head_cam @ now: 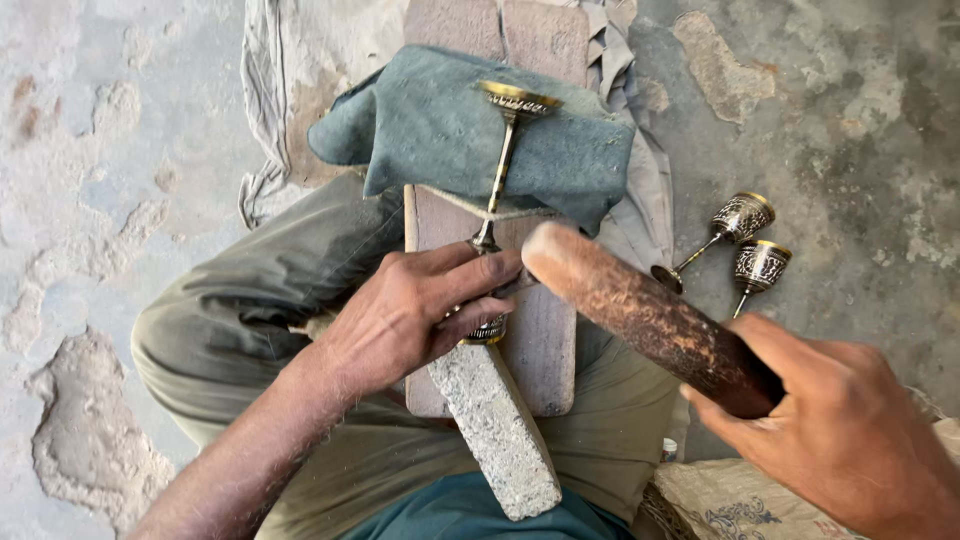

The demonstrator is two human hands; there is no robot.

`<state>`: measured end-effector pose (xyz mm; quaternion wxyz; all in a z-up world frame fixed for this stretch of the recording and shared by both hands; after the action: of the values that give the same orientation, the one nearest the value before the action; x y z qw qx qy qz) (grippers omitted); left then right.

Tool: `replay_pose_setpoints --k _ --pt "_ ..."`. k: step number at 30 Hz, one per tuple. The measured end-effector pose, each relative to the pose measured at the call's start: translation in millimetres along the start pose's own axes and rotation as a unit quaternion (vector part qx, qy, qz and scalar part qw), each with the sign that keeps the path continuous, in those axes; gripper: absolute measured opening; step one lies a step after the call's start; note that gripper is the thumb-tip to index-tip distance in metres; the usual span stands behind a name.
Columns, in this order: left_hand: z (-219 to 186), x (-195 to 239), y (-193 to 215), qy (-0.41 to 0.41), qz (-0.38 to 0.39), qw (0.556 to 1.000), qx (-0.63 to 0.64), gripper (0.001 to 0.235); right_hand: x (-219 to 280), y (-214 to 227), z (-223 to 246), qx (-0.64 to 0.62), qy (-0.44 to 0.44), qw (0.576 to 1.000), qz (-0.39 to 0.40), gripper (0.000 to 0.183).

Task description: The person hammers a metal chalice stem using a wooden mallet and a metal punch. They repeatedly strike the punch to shape or emboss the stem while holding the chalice steady on a cushioned block.

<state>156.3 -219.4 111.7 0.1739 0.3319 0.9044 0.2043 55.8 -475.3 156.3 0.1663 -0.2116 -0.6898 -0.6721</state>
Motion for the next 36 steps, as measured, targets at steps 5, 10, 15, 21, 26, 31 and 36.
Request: replay_pose_setpoints --k 5,10,15,21,26,31,36 --pt "1 4 1 -0.02 -0.001 1.0 0.018 0.039 16 24 7 -0.213 0.089 0.955 -0.187 0.026" --pt "-1 -1 1 -0.033 0.008 0.999 0.019 0.039 12 4 -17 -0.06 -0.019 0.994 -0.089 0.047" --pt "0 1 0 -0.045 0.006 0.999 0.017 0.038 18 17 1 -0.106 0.047 0.981 -0.157 0.047" --pt "2 -1 0 -0.057 0.019 0.998 0.026 0.039 20 13 -1 -0.098 0.029 0.976 -0.19 0.046" --pt "2 -4 -1 -0.066 0.034 0.997 0.037 0.038 25 8 -1 -0.119 0.053 0.969 -0.21 0.052" --pt "1 -7 -3 -0.075 0.049 0.996 0.023 0.038 26 -7 -12 -0.057 -0.012 0.988 -0.14 0.059" --pt "4 -9 -4 -0.061 0.061 0.996 0.024 0.04 26 -20 -16 -0.065 -0.028 0.993 -0.095 0.05"
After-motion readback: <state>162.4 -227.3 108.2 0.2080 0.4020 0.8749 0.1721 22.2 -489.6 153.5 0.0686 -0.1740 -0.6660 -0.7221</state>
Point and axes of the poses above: each hand's wrist, its own x-axis away from the middle knuckle, its own y-axis out of the back of the hand, z = x × y, the point moved 9 cm from there along -x, towards the middle knuckle, and after that the axes turned 5 degrees about y, right-handed, at the moved point
